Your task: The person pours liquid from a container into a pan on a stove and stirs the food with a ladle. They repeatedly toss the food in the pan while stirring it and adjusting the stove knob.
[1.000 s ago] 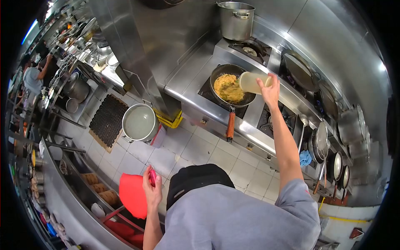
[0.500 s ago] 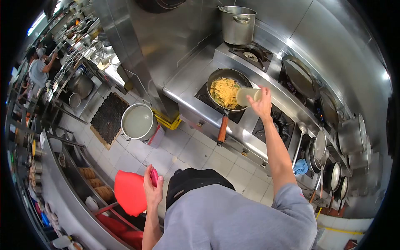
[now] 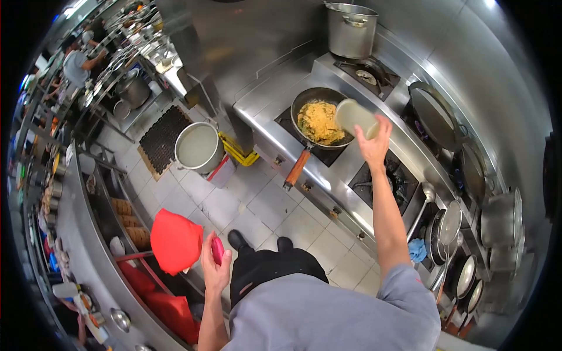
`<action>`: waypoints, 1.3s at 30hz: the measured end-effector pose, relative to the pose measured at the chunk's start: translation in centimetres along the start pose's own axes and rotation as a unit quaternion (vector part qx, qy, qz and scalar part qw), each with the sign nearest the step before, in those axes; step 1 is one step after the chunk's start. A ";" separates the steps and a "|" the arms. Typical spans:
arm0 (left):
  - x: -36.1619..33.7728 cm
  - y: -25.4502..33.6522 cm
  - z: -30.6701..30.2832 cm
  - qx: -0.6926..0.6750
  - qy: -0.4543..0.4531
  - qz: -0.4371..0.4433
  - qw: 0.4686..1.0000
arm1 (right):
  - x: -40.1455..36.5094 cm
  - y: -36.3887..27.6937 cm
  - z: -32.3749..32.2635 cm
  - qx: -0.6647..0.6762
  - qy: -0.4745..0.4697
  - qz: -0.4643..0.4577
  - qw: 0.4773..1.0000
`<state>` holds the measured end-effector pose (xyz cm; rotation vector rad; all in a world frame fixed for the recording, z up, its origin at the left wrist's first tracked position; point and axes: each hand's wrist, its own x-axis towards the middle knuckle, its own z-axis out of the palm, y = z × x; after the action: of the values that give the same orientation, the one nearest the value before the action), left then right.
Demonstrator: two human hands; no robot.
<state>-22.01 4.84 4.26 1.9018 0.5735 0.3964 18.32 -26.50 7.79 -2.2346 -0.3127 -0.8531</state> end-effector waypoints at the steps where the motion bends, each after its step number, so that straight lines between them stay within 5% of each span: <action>1: -0.8 0.0 -0.1 0.002 0.007 -0.007 1.000 | 0.5 -0.5 -0.3 0.003 0.033 -0.013 0.999; 6: -2.8 -0.2 -1.8 0.015 0.038 -0.009 0.999 | 0.1 -0.7 -0.4 0.042 0.100 -0.040 0.993; 8: -3.7 -0.2 -2.6 0.013 0.047 -0.015 0.999 | -1.8 1.6 0.6 -0.051 -0.092 -0.010 0.994; 13: -5.3 -1.5 -5.4 0.009 0.066 -0.033 0.997 | -1.1 -1.5 -0.7 0.053 0.146 0.032 0.987; 14: -5.4 -1.8 -5.9 0.016 0.065 -0.036 0.997 | -1.2 -1.4 -0.3 0.057 0.147 0.029 0.987; 16: -6.0 -1.8 -7.0 0.027 0.063 -0.045 0.997 | -3.0 0.9 1.1 -0.070 -0.003 0.045 0.997; 18: -6.2 -1.4 -7.6 -0.006 0.071 -0.048 0.996 | -3.0 2.9 2.7 -0.025 0.054 0.022 0.998; 19: -6.4 -1.8 -7.7 -0.030 0.097 -0.043 0.994 | -2.7 2.7 2.9 0.186 0.118 0.149 0.964; 20: -7.0 -2.4 -8.2 -0.052 0.118 -0.040 0.991 | -3.0 2.8 2.5 0.379 0.172 0.273 0.867; 21: -7.3 -3.1 -8.4 -0.131 0.140 -0.119 0.974 | -3.3 2.3 0.9 0.570 0.032 0.271 0.775; 22: -7.8 -3.6 -8.6 -0.232 0.150 -0.122 0.953 | -3.8 -0.1 -0.5 0.568 0.028 0.270 0.777; 24: -8.7 -3.2 -9.2 -0.472 0.153 -0.177 0.850 | -6.1 -7.1 -1.4 0.787 -0.031 0.295 0.541; 25: -9.3 -3.4 -9.5 -0.471 0.159 -0.181 0.849 | -7.6 -8.8 -1.1 0.786 -0.036 0.300 0.539; 27: -10.3 -3.5 -10.4 -0.648 0.115 -0.175 0.732 | -10.6 -12.1 -0.4 0.875 -0.159 0.243 0.387; 28: -11.8 -4.2 -12.0 -0.648 0.137 -0.167 0.731 | -14.4 -14.7 1.6 0.873 -0.169 0.354 0.289; 31: -13.5 -6.4 -14.8 -0.691 0.086 -0.148 0.703 | -21.0 -21.9 3.3 0.844 -0.239 0.382 0.291; 34: -15.8 -7.8 -19.4 -0.695 0.095 -0.128 0.701 | -28.6 -31.2 4.0 0.808 -0.369 0.417 0.192; 38: -20.1 -10.4 -26.4 -0.655 0.192 -0.110 0.723 | -38.7 -38.0 6.1 0.692 -0.607 0.294 0.260; 39: -21.5 -11.4 -27.8 -0.639 0.213 -0.108 0.732 | -41.0 -40.1 7.0 0.682 -0.632 0.287 0.231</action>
<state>-56.58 17.77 4.16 0.3846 0.5625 0.8130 -26.97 8.16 -1.36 -0.4475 -0.5156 1.4647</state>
